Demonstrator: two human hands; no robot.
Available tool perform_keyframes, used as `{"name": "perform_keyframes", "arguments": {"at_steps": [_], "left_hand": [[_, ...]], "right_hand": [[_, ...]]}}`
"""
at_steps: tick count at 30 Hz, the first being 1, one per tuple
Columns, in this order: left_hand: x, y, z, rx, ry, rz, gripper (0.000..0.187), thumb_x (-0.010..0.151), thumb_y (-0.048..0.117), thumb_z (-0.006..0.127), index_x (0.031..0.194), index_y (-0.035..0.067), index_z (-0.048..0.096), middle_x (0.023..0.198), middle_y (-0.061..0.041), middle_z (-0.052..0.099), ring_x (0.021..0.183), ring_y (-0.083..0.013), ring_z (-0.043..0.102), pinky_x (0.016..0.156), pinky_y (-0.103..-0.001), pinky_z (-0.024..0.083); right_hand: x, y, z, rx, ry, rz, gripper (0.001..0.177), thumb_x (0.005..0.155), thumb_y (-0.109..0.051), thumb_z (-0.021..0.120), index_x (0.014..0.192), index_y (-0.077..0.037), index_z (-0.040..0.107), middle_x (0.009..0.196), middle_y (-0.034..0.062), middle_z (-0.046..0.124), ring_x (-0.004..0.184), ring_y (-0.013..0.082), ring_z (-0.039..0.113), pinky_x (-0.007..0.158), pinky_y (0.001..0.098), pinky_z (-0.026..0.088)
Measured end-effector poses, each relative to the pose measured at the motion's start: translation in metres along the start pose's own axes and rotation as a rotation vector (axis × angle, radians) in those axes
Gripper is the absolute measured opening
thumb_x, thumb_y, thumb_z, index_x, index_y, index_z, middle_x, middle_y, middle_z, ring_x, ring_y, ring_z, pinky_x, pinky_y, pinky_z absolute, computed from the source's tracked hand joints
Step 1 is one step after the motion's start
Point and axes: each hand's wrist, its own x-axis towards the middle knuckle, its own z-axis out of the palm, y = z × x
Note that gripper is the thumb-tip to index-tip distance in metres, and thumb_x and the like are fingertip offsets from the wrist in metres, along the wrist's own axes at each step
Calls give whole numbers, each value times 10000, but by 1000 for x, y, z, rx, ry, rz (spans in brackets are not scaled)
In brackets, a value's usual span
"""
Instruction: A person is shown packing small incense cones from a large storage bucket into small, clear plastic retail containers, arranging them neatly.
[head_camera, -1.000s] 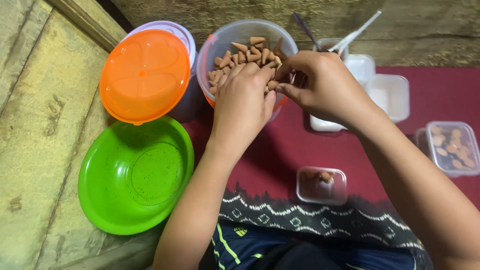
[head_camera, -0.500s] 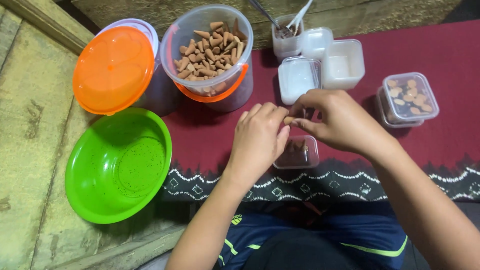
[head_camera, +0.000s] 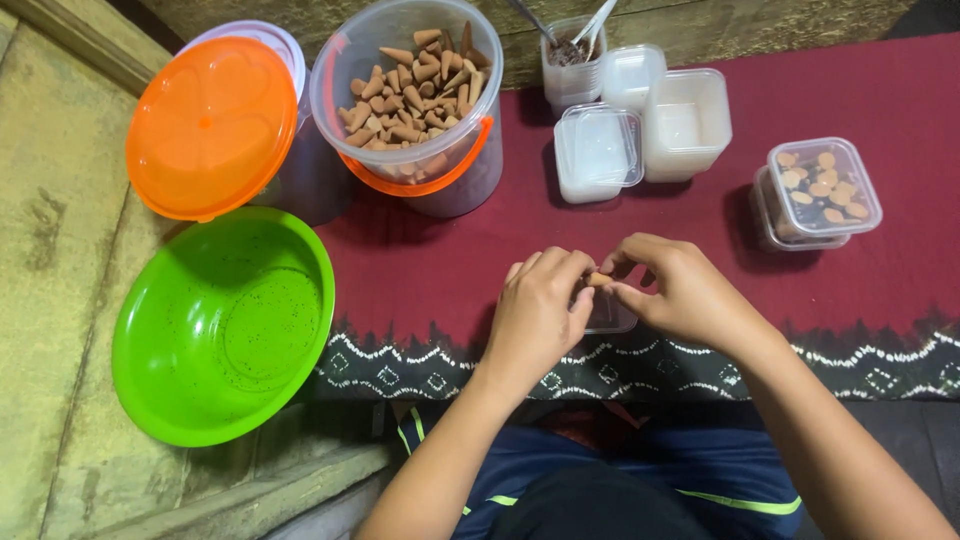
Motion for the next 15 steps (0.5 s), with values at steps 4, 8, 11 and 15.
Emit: {"name": "perform_keyframes", "arguments": {"at_steps": [4,8,11,15], "left_hand": [[-2,-4,9,48,-9,8,201,847,200,708,1036,169,647,884,-16,612,877,-249,658,801,-378,508],[-2,-4,10,-6,-26,18,197,867,172,703,1055,134,655,895,-53,635,878,-275,669,811,-387,512],[-2,0,5,-44,-25,16,195,879,168,706,1061,115,661,912,-65,643,890,-284,673,816,-393,514],[-4,-7,5,-33,-10,5,154,908,187,676,1055,142,661,927,-38,631,914,-264,662,828,-384,505]], "right_hand": [[-1,20,18,-15,41,-38,240,766,-70,809,993,-116,746,937,61,748,1011,262,730,819,381,597],[-4,26,25,-105,128,-202,309,724,3,817,991,-100,699,850,67,685,906,276,695,760,379,593],[-10,15,23,-145,177,-267,333,759,20,796,1057,-90,695,848,75,682,902,276,704,758,373,604],[-15,18,26,-143,246,-271,299,824,10,772,1102,-88,721,868,56,708,899,253,725,774,356,611]]}}
